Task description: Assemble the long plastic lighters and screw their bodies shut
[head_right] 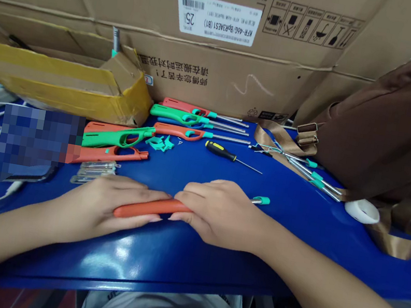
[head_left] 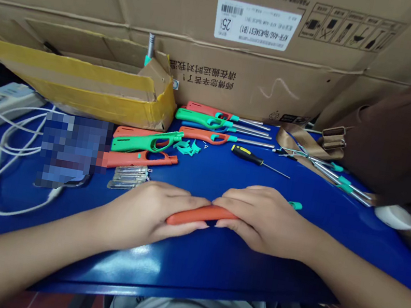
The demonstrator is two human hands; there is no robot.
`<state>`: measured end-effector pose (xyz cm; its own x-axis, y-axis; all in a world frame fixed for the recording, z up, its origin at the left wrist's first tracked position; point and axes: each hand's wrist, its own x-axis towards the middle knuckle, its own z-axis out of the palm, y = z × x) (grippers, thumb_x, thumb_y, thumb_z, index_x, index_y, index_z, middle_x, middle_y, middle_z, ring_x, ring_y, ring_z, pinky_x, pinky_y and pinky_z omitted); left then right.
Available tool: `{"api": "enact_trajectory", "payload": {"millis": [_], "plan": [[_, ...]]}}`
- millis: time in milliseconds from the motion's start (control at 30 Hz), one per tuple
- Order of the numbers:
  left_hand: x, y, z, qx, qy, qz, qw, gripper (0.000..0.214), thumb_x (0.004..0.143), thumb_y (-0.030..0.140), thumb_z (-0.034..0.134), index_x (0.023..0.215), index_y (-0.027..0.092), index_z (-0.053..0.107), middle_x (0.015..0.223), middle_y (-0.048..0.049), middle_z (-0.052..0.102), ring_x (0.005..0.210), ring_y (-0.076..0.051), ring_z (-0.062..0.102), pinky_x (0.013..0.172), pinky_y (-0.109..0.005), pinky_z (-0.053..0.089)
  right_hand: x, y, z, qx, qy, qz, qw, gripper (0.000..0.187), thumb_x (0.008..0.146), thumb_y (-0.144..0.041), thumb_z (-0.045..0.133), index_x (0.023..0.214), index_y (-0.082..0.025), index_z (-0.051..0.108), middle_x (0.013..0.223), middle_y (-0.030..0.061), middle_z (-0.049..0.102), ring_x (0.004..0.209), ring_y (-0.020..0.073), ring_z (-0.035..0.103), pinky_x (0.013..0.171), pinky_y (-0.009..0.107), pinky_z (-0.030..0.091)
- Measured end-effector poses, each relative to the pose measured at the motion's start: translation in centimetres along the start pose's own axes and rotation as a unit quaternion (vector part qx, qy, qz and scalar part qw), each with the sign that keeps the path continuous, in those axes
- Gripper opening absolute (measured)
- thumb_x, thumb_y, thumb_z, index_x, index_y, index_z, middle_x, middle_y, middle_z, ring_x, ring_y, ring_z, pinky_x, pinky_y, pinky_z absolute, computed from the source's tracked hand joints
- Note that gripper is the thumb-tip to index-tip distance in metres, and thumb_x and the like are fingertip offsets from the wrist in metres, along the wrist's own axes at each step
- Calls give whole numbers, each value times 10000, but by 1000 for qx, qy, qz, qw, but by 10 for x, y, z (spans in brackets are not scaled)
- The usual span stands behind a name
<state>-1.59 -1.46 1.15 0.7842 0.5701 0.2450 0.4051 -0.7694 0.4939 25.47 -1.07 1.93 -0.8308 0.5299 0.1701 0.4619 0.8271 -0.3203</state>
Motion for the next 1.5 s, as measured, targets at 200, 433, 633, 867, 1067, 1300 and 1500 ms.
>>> {"api": "enact_trajectory", "payload": {"millis": [200, 433, 633, 867, 1067, 1300, 1500], "plan": [[3, -14, -15, 17, -12, 3, 1000, 269, 1029, 342, 599, 1250, 214, 683, 1000, -16, 775, 816, -152, 724, 761, -249, 518, -1, 20, -8, -72, -21, 15, 997, 297, 1069, -354, 473, 1161, -181, 697, 980, 56, 759, 848, 202, 682, 779, 339, 438], [4, -13, -10, 97, -5, -4, 995, 249, 1035, 357, 572, 1076, 166, 726, 876, -22, 738, 764, -167, 696, 702, -281, 479, 2, 19, -6, -110, -59, 43, 991, 306, 1072, -341, 460, 934, -179, 680, 819, 31, 709, 684, 180, 602, 675, 331, 361], [2, -14, -8, 98, 5, -1, 995, 304, 1059, 382, 534, 1018, 153, 729, 807, -22, 700, 716, -157, 661, 667, -280, 443, 3, 14, -5, -105, -80, 71, 989, 302, 1078, -377, 452, 940, -197, 651, 802, 18, 704, 658, 176, 589, 664, 331, 339], [4, -7, -16, 111, 17, -59, 992, 396, 1055, 423, 514, 786, 168, 655, 661, 2, 626, 588, -132, 582, 583, -270, 364, 5, 23, -4, -76, -47, 93, 992, 295, 1062, -448, 489, 1089, -200, 647, 986, 42, 735, 817, 210, 678, 721, 332, 416], [7, -2, -1, 12, 30, -148, 988, 526, 1012, 494, 537, 599, 171, 504, 517, 52, 431, 473, -82, 359, 487, -253, 227, 7, 18, 4, -49, -2, 99, 994, 316, 1021, -472, 574, 1160, -200, 655, 1005, 53, 768, 867, 228, 723, 727, 333, 465], [8, -7, -7, 53, 24, -187, 981, 491, 1040, 514, 462, 680, 185, 516, 581, 37, 488, 502, -108, 461, 492, -238, 265, 5, 31, -8, -91, 18, 145, 985, 387, 1007, -492, 589, 1241, -187, 636, 1182, 113, 723, 1092, 301, 674, 905, 429, 524], [9, -3, -14, 142, 2, -156, 978, 459, 1100, 398, 308, 800, 193, 587, 727, -17, 643, 599, -160, 616, 554, -272, 362, 3, 65, -4, -74, 151, 204, 964, 322, 1062, -382, 455, 1221, -161, 627, 1225, 159, 621, 1163, 300, 583, 1053, 518, 471]]}}
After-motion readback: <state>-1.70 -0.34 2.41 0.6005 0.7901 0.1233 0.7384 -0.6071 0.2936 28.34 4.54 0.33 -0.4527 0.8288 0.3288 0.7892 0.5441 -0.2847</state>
